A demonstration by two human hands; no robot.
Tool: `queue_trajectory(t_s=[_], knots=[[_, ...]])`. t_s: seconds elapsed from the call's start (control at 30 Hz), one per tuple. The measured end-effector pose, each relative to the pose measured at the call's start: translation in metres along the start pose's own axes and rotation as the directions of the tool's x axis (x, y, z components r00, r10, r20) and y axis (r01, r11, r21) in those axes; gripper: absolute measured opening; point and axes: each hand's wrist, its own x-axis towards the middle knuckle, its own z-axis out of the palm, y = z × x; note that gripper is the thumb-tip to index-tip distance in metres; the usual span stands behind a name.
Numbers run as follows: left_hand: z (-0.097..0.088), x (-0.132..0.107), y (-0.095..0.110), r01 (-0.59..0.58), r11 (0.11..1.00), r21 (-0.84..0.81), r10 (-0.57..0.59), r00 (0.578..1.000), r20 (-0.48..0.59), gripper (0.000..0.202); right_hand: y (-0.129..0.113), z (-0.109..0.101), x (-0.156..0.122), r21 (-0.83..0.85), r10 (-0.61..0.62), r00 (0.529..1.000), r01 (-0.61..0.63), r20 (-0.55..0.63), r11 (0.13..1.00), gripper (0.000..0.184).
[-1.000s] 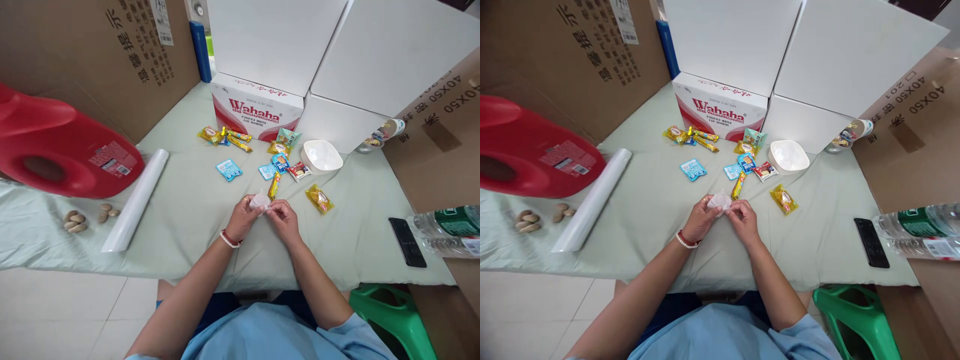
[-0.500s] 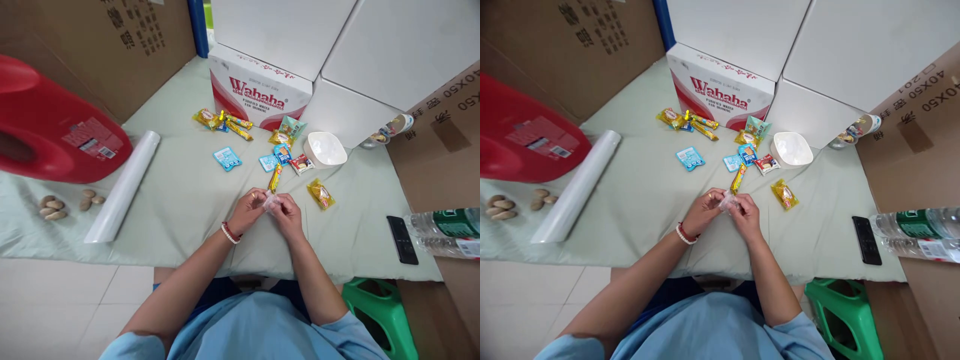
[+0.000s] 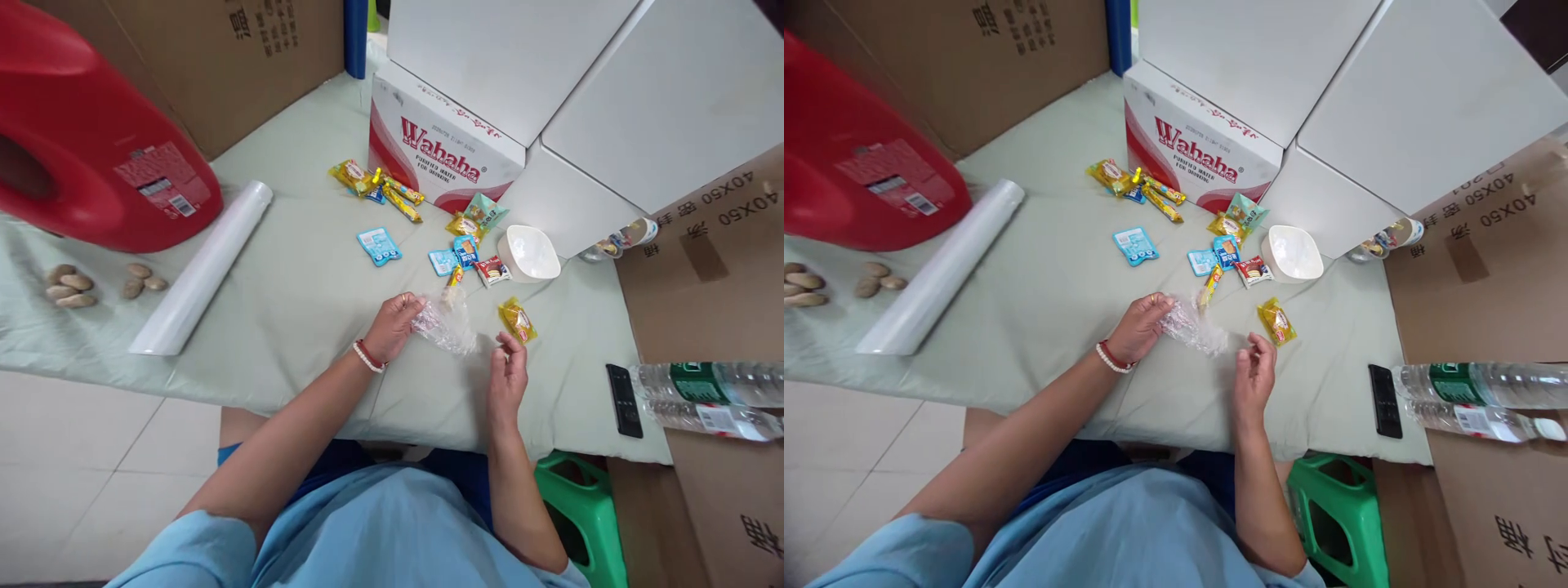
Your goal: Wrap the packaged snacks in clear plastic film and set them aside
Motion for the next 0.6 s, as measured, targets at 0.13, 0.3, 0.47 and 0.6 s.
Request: queue_trajectory(t_s=[0.13, 0.3, 0.47, 0.6], knots=[[0.001, -0.001, 0.0, 0.037, 0.999, 0.038, -0.039, 0.997, 0.067, 0.06, -0.014, 0.014, 0.006, -0.061, -0.065, 0.985, 0.076, 0.161, 0.995, 0.064], [-0.005, 0.0, 0.006, 0.058, 0.998, 0.04, -0.062, 0.992, 0.107, 0.059, -0.025, 0.013, 0.023, 0.245, 0.213, 0.973, -0.229, 0.09, 0.942, 0.036], [-0.008, 0.001, 0.01, 0.06, 0.995, 0.075, -0.068, 0.992, 0.109, 0.057, -0.03, -0.01, 0.032, 0.378, 0.411, 0.874, -0.484, 0.26, 0.789, 0.044], [-0.008, 0.001, 0.01, 0.034, 0.999, 0.021, -0.036, 0.995, 0.088, 0.054, -0.028, -0.013, 0.026, 0.356, 0.416, 0.859, -0.504, 0.297, 0.787, 0.044]])
